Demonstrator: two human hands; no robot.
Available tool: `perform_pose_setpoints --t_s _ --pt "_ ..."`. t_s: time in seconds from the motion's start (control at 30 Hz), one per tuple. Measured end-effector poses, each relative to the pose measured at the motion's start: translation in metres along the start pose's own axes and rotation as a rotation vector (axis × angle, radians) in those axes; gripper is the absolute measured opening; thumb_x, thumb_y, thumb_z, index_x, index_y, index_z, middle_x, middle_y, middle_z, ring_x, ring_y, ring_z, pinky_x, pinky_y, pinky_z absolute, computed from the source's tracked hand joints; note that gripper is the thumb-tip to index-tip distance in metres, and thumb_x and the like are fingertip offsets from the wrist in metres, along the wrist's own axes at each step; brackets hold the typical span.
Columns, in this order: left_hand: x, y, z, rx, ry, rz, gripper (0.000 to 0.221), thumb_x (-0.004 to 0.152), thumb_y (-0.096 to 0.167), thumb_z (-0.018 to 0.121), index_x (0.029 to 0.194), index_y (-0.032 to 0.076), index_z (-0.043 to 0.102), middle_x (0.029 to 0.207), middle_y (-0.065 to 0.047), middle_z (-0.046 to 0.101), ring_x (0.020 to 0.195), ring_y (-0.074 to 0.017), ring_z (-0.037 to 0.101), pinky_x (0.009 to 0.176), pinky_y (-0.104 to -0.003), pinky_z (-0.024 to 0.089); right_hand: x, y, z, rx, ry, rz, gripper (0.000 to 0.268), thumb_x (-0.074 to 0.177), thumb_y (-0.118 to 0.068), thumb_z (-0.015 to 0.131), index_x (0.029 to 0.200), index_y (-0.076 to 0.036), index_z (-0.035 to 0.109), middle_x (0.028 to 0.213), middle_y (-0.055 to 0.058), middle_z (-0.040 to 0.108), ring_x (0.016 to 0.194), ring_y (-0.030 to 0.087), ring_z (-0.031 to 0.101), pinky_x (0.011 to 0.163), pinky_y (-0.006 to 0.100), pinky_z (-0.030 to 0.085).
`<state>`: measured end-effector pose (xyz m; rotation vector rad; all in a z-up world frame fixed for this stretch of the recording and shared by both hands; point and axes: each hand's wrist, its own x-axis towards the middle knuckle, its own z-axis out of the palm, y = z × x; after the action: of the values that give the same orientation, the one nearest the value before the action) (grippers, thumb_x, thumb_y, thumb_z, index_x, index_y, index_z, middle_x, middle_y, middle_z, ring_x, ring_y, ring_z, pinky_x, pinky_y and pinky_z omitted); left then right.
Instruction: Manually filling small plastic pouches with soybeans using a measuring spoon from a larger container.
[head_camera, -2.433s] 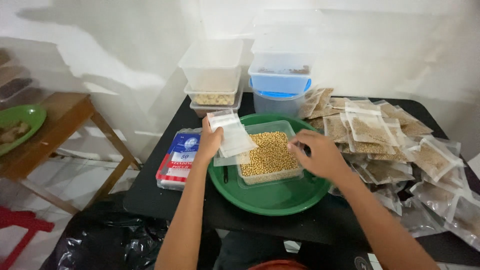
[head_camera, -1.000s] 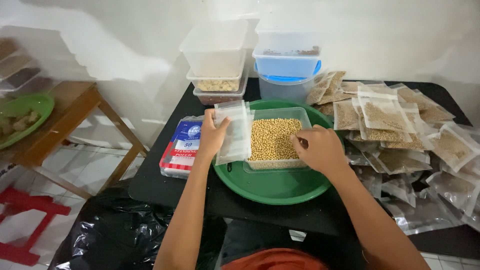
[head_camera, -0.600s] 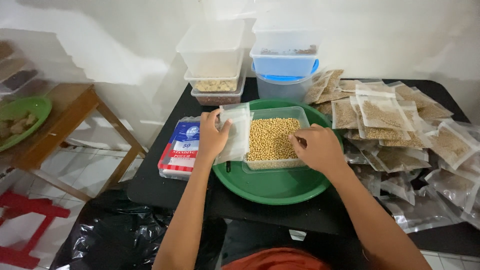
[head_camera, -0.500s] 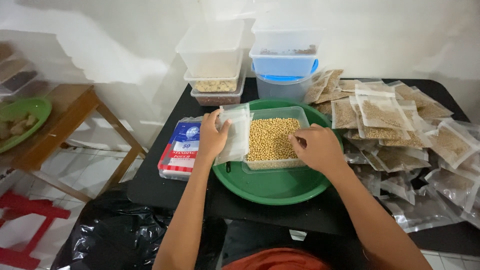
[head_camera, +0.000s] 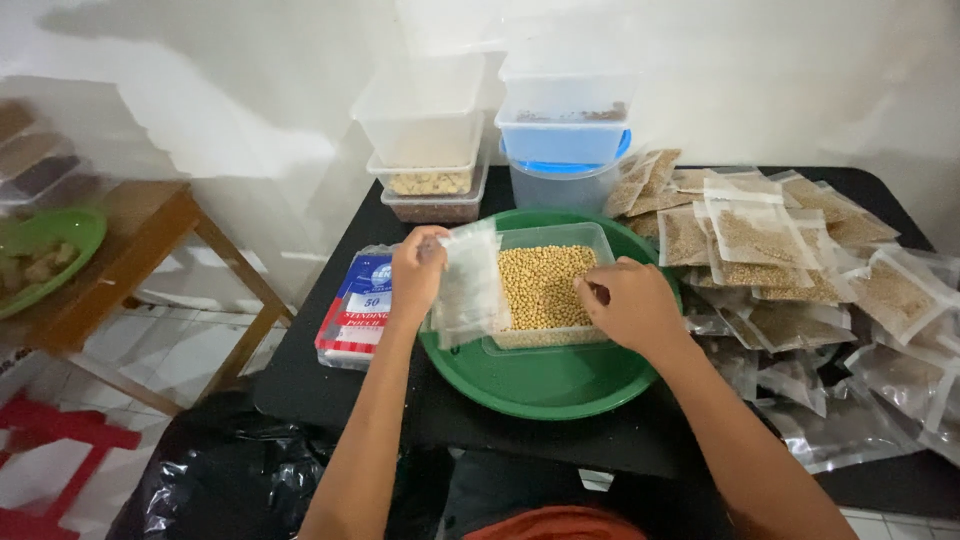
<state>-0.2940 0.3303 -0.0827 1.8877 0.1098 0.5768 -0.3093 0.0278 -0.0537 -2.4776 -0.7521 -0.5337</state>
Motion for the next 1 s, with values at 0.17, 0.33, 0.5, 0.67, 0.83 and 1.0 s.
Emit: perform_pose_setpoints --t_s 0.17,0.33,0.5,0.67,0.83,1.0 --pt "0.005 0.006 0.007 -0.196 0.017 -0.072 0.027 0.089 0.005 0.061 0.111 0.016 0.073 0.086 -0.006 0.065 0.071 -0.0146 0.063 0.075 -0.035 0.055 -0.006 0.012 0.007 -0.018 -0.004 -0.007 0.024 0.093 -0.013 0.067 0.070 -0.007 0.071 0.059 0.011 0.064 0.062 0.027 0.066 0.058 0.034 0.053" --pt "-0.013 0.044 0.013 -0.519 -0.002 -0.116 0.027 0.092 0.003 0.070 0.119 0.007 0.069 0.095 -0.008 0.061 0.068 -0.0161 0.068 0.064 -0.031 0.058 -0.004 0.017 0.013 0.021 0.008 0.017 0.026 0.095 -0.017 0.067 0.072 -0.010 0.076 0.056 0.008 0.064 0.056 0.020 0.063 0.055 0.027 0.052" --pt "-0.021 0.021 0.033 -0.665 0.031 -0.299 0.017 0.094 0.002 0.067 0.110 0.007 0.068 0.095 -0.002 0.057 0.073 -0.0136 0.065 0.066 -0.026 0.057 -0.006 0.016 0.015 0.065 0.013 -0.007 0.030 0.096 -0.014 0.066 0.067 -0.007 0.073 0.052 0.012 0.060 0.054 0.024 0.060 0.053 0.030 0.051" --pt "0.004 -0.030 0.040 -0.743 0.112 -0.513 0.015 0.092 0.005 0.069 0.107 0.009 0.067 0.092 -0.002 0.062 0.077 -0.0176 0.068 0.070 -0.029 0.060 -0.003 0.012 0.010 0.125 0.018 0.001 0.042 0.096 -0.013 0.062 0.055 -0.010 0.058 0.045 0.008 0.048 0.046 0.020 0.047 0.051 0.025 0.046" --pt "0.009 -0.056 0.037 -0.688 0.059 -0.610 0.013 0.092 0.010 0.071 0.099 0.012 0.060 0.087 -0.004 0.065 0.077 -0.0187 0.068 0.069 -0.030 0.059 -0.002 0.005 0.002 0.109 0.020 -0.026 0.042 0.094 -0.012 0.064 0.054 -0.009 0.053 0.043 0.008 0.046 0.047 0.024 0.051 0.050 0.029 0.046" --pt "0.007 -0.079 0.046 -0.545 -0.064 -0.686 0.023 0.092 0.019 0.074 0.112 0.014 0.064 0.099 -0.009 0.071 0.085 -0.0264 0.071 0.071 -0.042 0.061 -0.004 0.007 0.002 0.119 0.036 -0.045 0.040 0.095 -0.009 0.061 0.056 -0.009 0.056 0.044 0.009 0.046 0.044 0.022 0.047 0.051 0.029 0.045"
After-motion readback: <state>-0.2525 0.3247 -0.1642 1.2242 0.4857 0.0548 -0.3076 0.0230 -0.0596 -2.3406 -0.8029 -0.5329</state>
